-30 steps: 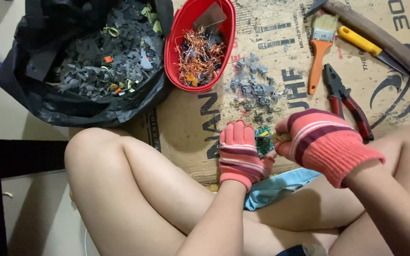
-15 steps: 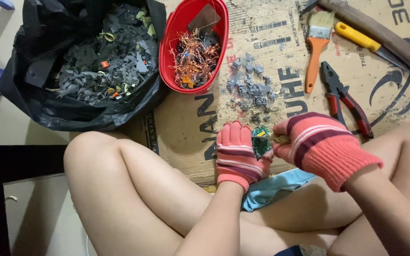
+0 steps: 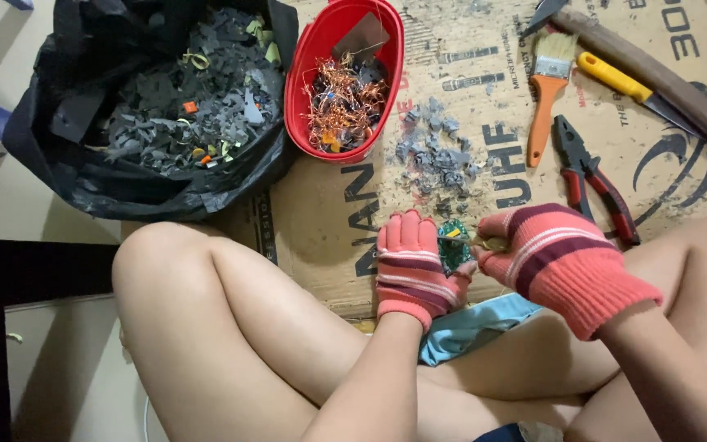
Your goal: The person sits cross-legged on the floor and uses a screwdriver and pliers to remove components from a small green circuit board. They place removed parts into a red container and a black bag while working on a cardboard sheet.
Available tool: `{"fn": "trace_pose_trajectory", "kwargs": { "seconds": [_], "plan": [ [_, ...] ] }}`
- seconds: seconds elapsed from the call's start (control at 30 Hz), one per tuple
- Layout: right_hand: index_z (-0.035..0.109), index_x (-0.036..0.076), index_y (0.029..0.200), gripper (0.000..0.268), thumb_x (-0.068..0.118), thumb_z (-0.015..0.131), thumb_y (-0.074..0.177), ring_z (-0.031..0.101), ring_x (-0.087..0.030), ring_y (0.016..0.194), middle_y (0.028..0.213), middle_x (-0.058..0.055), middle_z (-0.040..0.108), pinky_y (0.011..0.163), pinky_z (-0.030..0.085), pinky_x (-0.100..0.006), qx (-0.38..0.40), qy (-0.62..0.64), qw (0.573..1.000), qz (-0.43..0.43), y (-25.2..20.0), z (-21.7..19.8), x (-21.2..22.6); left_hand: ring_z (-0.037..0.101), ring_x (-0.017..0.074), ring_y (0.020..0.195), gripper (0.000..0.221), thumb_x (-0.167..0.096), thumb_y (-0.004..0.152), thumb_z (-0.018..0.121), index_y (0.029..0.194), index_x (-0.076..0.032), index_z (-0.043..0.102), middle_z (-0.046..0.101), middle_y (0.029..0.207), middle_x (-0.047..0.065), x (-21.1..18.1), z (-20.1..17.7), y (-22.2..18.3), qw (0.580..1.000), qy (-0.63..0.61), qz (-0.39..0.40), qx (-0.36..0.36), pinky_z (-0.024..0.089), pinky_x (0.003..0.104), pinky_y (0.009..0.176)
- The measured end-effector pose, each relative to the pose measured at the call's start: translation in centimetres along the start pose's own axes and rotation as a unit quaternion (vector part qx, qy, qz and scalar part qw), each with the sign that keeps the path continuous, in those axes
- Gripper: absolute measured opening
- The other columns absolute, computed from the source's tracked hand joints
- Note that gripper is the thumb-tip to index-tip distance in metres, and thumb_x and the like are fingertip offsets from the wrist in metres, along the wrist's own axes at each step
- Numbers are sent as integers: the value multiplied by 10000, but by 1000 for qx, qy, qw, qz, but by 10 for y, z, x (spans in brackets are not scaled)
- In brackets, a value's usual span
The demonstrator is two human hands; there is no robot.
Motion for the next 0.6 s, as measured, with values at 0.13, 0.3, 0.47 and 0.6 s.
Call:
{"fn": "trace_pose_trajectory", "kwargs": {
  "seconds": [0.13,0.3,0.47,0.6],
  "plan": [
    [690,331,1172,283,421,606,917,705,-175,781,925,52,780,785,585,-310,35,-32,999,20,-8,-4,-2,466,513,1195,737,-437,671,702,1192,67,565,518,1282,307,-2,-2,1,1000,-10,4,-18,328,593,1110],
    [681,292,1234,385,430,649,877,741,-193,939,1087,81,794,852,582,-322,-18,33,999,37,-7,1,-21,419,506,1291,868,-547,696,716,1274,79,542,486,1375,306,2,9,-3,999,32,-3,19,259,588,1159],
    [685,322,1223,363,443,633,885,729,-207,924,1037,53,793,868,566,-327,-4,3,999,47,-9,0,-22,441,503,1266,855,-519,670,741,1251,79,555,500,1355,306,1,6,-3,1000,26,-3,8,285,588,1144],
    [710,285,1016,209,427,602,907,686,-210,789,845,13,762,774,546,-341,2,-9,999,31,-12,-1,-19,419,506,1298,879,-527,668,736,1278,73,535,478,1384,309,3,10,-3,999,32,-5,26,264,592,1162]
  ]
}}
Point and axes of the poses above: each hand's wrist, its own y-axis towards the middle knuckle, its own z-axis out of the palm, x = y × z, the point moved 5 cm from there along y, towards the middle knuckle
